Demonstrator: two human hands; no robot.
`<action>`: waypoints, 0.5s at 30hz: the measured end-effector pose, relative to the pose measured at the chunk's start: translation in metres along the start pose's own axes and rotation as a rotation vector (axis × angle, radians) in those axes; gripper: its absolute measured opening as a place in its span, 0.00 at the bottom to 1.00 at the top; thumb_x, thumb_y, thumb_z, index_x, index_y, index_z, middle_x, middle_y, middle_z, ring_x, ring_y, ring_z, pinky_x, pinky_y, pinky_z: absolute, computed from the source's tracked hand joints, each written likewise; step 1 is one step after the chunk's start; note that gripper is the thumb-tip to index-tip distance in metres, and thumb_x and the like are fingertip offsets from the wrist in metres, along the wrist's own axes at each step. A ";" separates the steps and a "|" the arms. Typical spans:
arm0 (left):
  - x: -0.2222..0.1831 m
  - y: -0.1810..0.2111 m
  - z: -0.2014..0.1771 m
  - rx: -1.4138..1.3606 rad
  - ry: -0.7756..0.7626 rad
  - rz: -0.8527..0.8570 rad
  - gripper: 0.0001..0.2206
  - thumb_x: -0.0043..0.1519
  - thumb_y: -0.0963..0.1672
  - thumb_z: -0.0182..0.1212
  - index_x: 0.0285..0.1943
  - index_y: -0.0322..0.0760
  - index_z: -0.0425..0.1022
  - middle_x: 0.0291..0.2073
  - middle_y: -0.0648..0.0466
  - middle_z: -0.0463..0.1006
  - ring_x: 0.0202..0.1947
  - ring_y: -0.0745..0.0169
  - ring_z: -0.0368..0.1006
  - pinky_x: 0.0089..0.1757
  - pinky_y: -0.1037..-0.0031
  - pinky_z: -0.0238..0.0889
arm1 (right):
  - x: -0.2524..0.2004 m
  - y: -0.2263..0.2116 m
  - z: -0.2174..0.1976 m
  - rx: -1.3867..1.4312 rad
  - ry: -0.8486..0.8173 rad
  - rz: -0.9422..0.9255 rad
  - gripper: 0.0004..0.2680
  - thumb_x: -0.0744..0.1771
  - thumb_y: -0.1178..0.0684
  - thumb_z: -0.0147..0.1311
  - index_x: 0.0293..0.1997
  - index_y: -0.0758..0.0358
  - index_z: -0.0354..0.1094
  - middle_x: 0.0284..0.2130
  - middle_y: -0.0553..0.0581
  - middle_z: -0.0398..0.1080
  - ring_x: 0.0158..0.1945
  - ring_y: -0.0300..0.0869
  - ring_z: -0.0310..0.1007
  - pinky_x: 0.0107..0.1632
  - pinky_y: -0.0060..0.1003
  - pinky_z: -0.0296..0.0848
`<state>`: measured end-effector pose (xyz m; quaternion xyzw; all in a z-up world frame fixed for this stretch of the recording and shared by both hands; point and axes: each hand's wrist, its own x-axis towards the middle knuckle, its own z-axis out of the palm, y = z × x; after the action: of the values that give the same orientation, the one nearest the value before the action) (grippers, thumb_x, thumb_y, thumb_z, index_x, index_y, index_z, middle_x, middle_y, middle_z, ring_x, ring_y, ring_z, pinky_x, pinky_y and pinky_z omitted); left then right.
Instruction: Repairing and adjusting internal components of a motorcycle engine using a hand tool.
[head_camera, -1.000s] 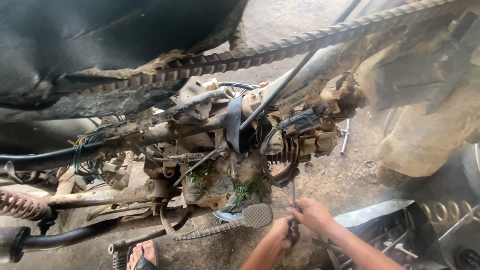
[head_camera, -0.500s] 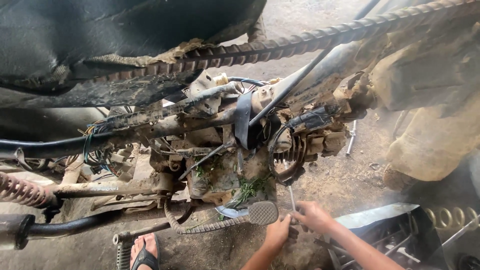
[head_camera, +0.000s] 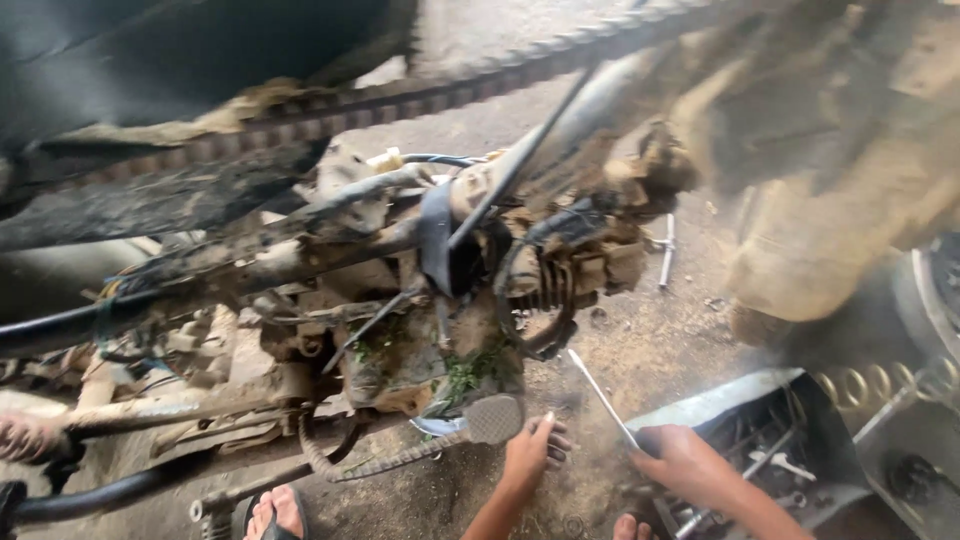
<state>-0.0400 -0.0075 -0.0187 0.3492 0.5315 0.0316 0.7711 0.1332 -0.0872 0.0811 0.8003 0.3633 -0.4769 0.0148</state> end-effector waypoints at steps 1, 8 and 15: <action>-0.005 0.005 0.004 0.007 0.038 0.033 0.11 0.63 0.44 0.44 0.35 0.33 0.71 0.23 0.53 0.74 0.20 0.72 0.67 0.24 0.88 0.61 | -0.004 0.013 -0.002 0.027 0.007 -0.042 0.07 0.61 0.47 0.49 0.22 0.55 0.66 0.16 0.45 0.67 0.21 0.32 0.61 0.27 0.28 0.58; -0.009 0.001 0.051 -0.147 0.096 0.109 0.11 0.59 0.43 0.49 0.34 0.27 0.72 0.21 0.47 0.73 0.17 0.63 0.66 0.21 0.80 0.60 | -0.044 0.075 -0.014 0.183 0.138 -0.143 0.07 0.59 0.47 0.50 0.21 0.55 0.69 0.16 0.44 0.68 0.23 0.30 0.63 0.31 0.28 0.60; -0.019 -0.013 0.087 -0.146 0.155 0.139 0.09 0.58 0.41 0.50 0.34 0.25 0.72 0.22 0.45 0.74 0.18 0.63 0.66 0.22 0.79 0.62 | -0.089 0.086 -0.067 0.246 0.044 0.046 0.16 0.60 0.46 0.54 0.50 0.55 0.65 0.42 0.51 0.73 0.16 0.30 0.64 0.24 0.24 0.68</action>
<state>0.0215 -0.0689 0.0057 0.3248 0.5604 0.1503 0.7469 0.2095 -0.1762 0.1592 0.8142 0.2839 -0.4999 -0.0806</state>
